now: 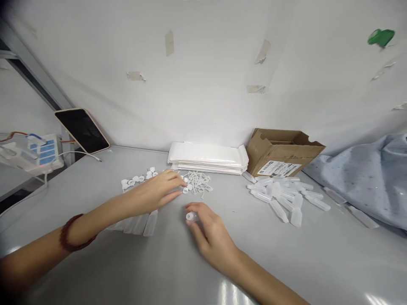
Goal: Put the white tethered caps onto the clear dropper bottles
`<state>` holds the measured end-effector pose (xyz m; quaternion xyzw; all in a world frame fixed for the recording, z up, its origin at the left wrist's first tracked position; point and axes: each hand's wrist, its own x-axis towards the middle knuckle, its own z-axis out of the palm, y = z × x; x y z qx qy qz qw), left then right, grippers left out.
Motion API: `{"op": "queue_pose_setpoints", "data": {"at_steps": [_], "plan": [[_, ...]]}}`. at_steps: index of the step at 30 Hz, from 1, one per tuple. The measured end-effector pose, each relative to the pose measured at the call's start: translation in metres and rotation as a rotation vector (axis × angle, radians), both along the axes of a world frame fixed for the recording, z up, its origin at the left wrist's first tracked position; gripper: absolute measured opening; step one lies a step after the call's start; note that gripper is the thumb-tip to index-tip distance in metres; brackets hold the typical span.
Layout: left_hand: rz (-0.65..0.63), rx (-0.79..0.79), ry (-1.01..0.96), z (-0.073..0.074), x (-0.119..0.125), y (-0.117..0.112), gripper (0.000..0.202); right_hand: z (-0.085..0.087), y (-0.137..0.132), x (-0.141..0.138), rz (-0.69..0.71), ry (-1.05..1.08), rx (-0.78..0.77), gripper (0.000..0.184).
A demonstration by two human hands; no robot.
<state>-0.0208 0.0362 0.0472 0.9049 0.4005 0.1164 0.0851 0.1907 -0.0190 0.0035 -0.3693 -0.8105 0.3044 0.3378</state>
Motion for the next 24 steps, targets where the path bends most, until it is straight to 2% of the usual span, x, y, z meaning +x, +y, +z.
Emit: {"op": "queue_pose_setpoints", "data": {"at_steps": [3, 7, 14, 17, 20, 24], "plan": [[-0.045, 0.025, 0.031, -0.003, 0.021, 0.017, 0.017, 0.003, 0.000, 0.009, -0.092, -0.035, -0.048, 0.018], [-0.114, 0.059, 0.077, -0.009, 0.044, 0.026, 0.015, 0.005, -0.003, 0.013, -0.131, -0.077, -0.077, 0.017], [-0.050, 0.053, 0.075, -0.014, 0.059, 0.033, 0.015, 0.005, -0.003, 0.013, -0.144, -0.079, -0.025, 0.015], [-0.007, -0.023, -0.009, -0.011, 0.058, 0.034, 0.015, 0.006, -0.001, 0.013, -0.155, -0.061, -0.036, 0.015], [0.065, -0.122, -0.166, 0.000, 0.053, 0.033, 0.012, 0.007, -0.001, 0.014, -0.180, -0.033, -0.064, 0.015], [0.184, -0.274, -0.416, 0.015, 0.039, 0.027, 0.019, 0.009, -0.004, 0.013, -0.202, -0.014, -0.084, 0.016]]}}
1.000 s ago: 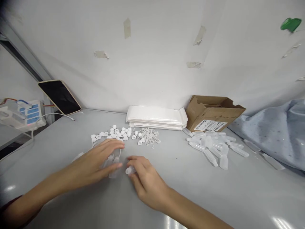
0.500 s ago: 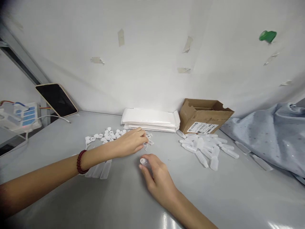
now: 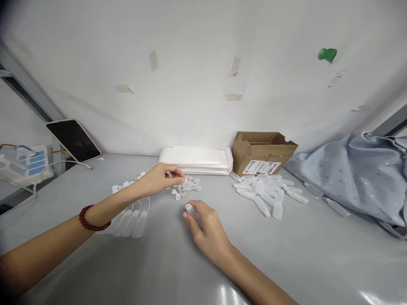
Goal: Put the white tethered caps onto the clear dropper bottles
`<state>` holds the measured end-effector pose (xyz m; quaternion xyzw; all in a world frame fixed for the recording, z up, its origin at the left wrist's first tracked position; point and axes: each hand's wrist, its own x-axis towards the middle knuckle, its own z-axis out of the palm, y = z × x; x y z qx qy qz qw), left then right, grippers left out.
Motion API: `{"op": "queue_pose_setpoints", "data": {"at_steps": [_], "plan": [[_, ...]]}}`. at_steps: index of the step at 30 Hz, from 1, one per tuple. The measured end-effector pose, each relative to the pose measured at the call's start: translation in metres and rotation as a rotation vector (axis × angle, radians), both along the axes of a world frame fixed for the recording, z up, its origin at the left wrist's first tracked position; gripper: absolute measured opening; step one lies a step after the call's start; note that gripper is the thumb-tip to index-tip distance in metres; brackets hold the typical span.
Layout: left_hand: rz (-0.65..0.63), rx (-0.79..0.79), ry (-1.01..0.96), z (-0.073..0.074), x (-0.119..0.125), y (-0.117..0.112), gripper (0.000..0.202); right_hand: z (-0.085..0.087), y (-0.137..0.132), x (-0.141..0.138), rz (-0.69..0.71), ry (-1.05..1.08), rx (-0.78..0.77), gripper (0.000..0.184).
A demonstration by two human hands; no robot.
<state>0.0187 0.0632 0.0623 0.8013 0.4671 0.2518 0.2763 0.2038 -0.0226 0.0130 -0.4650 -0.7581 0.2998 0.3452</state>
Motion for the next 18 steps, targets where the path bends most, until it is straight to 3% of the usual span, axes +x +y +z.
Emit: {"op": "queue_pose_setpoints", "data": {"at_steps": [6, 11, 14, 16, 18], "plan": [[0.188, -0.098, -0.284, 0.001, -0.017, -0.016, 0.028, 0.002, 0.000, -0.002, -0.004, 0.011, -0.070, 0.018], [0.220, -0.010, -0.394, -0.001, -0.017, -0.048, 0.019, 0.001, -0.004, -0.006, 0.025, 0.060, -0.165, 0.021], [0.184, 0.180, -0.407, -0.012, -0.018, -0.067, 0.009, 0.004, -0.012, -0.010, 0.071, 0.060, -0.179, 0.020], [-0.023, 0.568, -0.345, -0.022, -0.022, -0.076, 0.012, 0.006, -0.018, -0.013, 0.117, 0.054, -0.165, 0.018], [-0.155, 0.761, -0.273, -0.031, -0.027, -0.083, 0.025, 0.009, -0.022, -0.015, 0.170, 0.060, -0.142, 0.017]]}}
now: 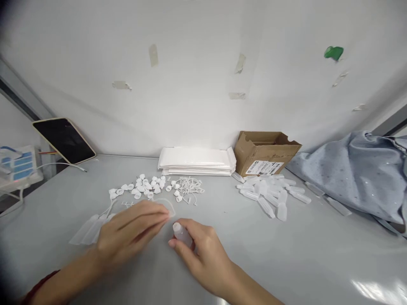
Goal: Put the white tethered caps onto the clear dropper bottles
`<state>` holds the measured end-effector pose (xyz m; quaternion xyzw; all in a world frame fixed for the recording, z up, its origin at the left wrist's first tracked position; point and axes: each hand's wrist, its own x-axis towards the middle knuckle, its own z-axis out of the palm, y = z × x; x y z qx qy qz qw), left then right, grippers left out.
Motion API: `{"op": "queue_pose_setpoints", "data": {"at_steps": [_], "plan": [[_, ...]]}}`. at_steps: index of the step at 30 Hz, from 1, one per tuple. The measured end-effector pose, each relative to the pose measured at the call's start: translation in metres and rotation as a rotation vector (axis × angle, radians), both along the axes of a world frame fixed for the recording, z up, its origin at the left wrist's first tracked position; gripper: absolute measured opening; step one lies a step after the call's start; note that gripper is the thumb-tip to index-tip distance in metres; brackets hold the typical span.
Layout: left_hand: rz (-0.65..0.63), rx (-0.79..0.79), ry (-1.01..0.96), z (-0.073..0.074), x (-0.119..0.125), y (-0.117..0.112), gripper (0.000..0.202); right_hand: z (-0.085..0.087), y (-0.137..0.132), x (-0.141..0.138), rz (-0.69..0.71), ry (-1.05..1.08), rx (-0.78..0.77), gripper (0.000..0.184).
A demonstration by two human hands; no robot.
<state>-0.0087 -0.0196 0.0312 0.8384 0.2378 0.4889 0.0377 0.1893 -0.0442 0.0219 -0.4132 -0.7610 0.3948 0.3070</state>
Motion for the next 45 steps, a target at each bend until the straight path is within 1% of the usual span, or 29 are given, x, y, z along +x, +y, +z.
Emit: {"op": "queue_pose_setpoints", "data": {"at_steps": [1, 3, 6, 8, 10, 15, 18, 22, 24, 26, 29, 31, 34, 36, 38, 41, 45], "plan": [[-0.007, 0.047, 0.040, -0.003, -0.003, -0.003, 0.029, 0.001, -0.001, -0.001, 0.022, 0.007, 0.013, 0.017], [0.000, 0.084, 0.109, -0.007, -0.008, -0.009, 0.030, 0.001, -0.001, -0.001, 0.046, 0.013, 0.041, 0.019], [0.036, 0.128, 0.201, -0.009, -0.012, -0.018, 0.028, -0.002, 0.002, -0.001, 0.039, 0.007, 0.079, 0.023], [0.039, 0.136, 0.246, -0.009, -0.012, -0.023, 0.030, -0.003, 0.003, -0.001, 0.036, 0.012, 0.098, 0.021], [0.029, 0.116, 0.268, -0.008, -0.010, -0.028, 0.031, -0.002, 0.003, -0.001, 0.047, 0.033, 0.108, 0.019], [0.074, 0.000, 0.275, -0.009, -0.001, -0.039, 0.036, 0.001, 0.001, 0.000, 0.081, 0.061, 0.102, 0.022], [0.041, -0.086, 0.214, -0.010, 0.001, -0.037, 0.029, 0.002, 0.000, 0.001, 0.103, 0.066, 0.103, 0.023], [-0.039, -0.078, 0.172, -0.010, 0.001, -0.031, 0.027, 0.001, -0.003, 0.004, 0.051, 0.023, 0.103, 0.035], [-0.041, -0.075, 0.206, -0.009, 0.000, -0.030, 0.027, 0.000, -0.006, 0.004, 0.020, 0.009, 0.103, 0.041], [-0.011, -0.079, 0.240, -0.009, -0.001, -0.030, 0.027, 0.000, -0.008, 0.005, 0.012, 0.005, 0.085, 0.041], [0.034, -0.063, 0.242, -0.009, -0.002, -0.032, 0.026, -0.001, -0.009, 0.005, -0.003, 0.001, 0.020, 0.038], [0.052, -0.047, 0.249, -0.010, -0.002, -0.033, 0.024, -0.002, -0.009, 0.005, -0.006, 0.024, -0.056, 0.035], [0.076, -0.002, 0.245, -0.010, 0.001, -0.031, 0.021, -0.004, -0.007, 0.003, 0.000, 0.163, -0.267, 0.030], [0.067, 0.038, 0.211, -0.011, 0.005, -0.029, 0.020, -0.004, -0.006, 0.001, 0.000, 0.304, -0.427, 0.029], [0.048, 0.057, 0.158, -0.011, 0.010, -0.026, 0.021, -0.004, -0.006, -0.002, -0.014, 0.418, -0.539, 0.030], [0.055, 0.011, 0.124, -0.011, 0.016, -0.023, 0.029, -0.002, -0.006, -0.004, -0.032, 0.506, -0.600, 0.029], [0.098, -0.027, 0.178, -0.012, 0.021, -0.024, 0.042, 0.002, -0.007, -0.007, 0.000, 0.550, -0.630, 0.025]]}}
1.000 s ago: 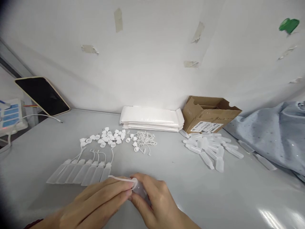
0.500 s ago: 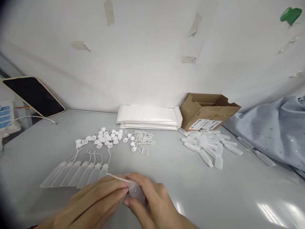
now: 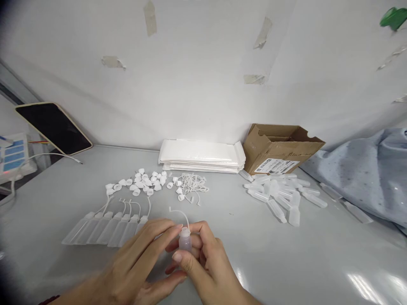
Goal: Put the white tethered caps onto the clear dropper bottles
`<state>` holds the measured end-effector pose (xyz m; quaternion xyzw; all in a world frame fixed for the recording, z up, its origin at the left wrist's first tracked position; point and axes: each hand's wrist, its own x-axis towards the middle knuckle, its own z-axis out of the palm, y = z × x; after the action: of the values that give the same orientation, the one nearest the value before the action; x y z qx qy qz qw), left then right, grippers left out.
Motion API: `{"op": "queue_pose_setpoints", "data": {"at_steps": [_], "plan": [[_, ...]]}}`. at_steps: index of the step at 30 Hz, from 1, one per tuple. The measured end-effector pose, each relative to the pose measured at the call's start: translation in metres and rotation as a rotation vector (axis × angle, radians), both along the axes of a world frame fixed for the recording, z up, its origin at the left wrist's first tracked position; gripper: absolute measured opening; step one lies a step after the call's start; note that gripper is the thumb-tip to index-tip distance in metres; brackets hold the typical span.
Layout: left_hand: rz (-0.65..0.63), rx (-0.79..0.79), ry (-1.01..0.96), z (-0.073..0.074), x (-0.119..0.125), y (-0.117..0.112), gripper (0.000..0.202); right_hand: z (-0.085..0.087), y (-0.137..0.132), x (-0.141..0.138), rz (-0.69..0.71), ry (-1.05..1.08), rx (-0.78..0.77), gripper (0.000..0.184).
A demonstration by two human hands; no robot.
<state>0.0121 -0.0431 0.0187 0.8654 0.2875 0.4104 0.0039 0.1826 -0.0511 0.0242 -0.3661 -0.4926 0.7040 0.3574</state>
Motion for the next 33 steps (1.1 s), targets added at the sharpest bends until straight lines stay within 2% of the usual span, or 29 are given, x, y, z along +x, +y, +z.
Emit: {"op": "queue_pose_setpoints", "data": {"at_steps": [6, 9, 17, 24, 30, 33], "plan": [[0.053, -0.029, 0.049, 0.004, 0.002, -0.003, 0.036, -0.004, 0.002, -0.003, 0.021, 0.000, -0.003, 0.026], [0.055, 0.011, 0.062, 0.008, 0.001, -0.002, 0.034, -0.006, 0.003, -0.002, 0.041, 0.016, -0.014, 0.026], [0.037, 0.073, 0.024, 0.007, 0.000, 0.000, 0.029, -0.001, 0.004, -0.001, -0.017, -0.016, 0.006, 0.025], [-0.043, -0.127, 0.019, 0.008, -0.003, 0.001, 0.033, -0.002, 0.008, 0.002, -0.077, -0.019, -0.089, 0.028], [-0.054, -0.349, 0.128, 0.010, -0.008, 0.003, 0.039, -0.001, 0.009, -0.001, -0.062, -0.042, -0.139, 0.029], [-0.056, -0.389, 0.144, 0.012, -0.010, 0.004, 0.039, -0.003, 0.010, -0.003, -0.059, -0.059, -0.149, 0.031]]}}
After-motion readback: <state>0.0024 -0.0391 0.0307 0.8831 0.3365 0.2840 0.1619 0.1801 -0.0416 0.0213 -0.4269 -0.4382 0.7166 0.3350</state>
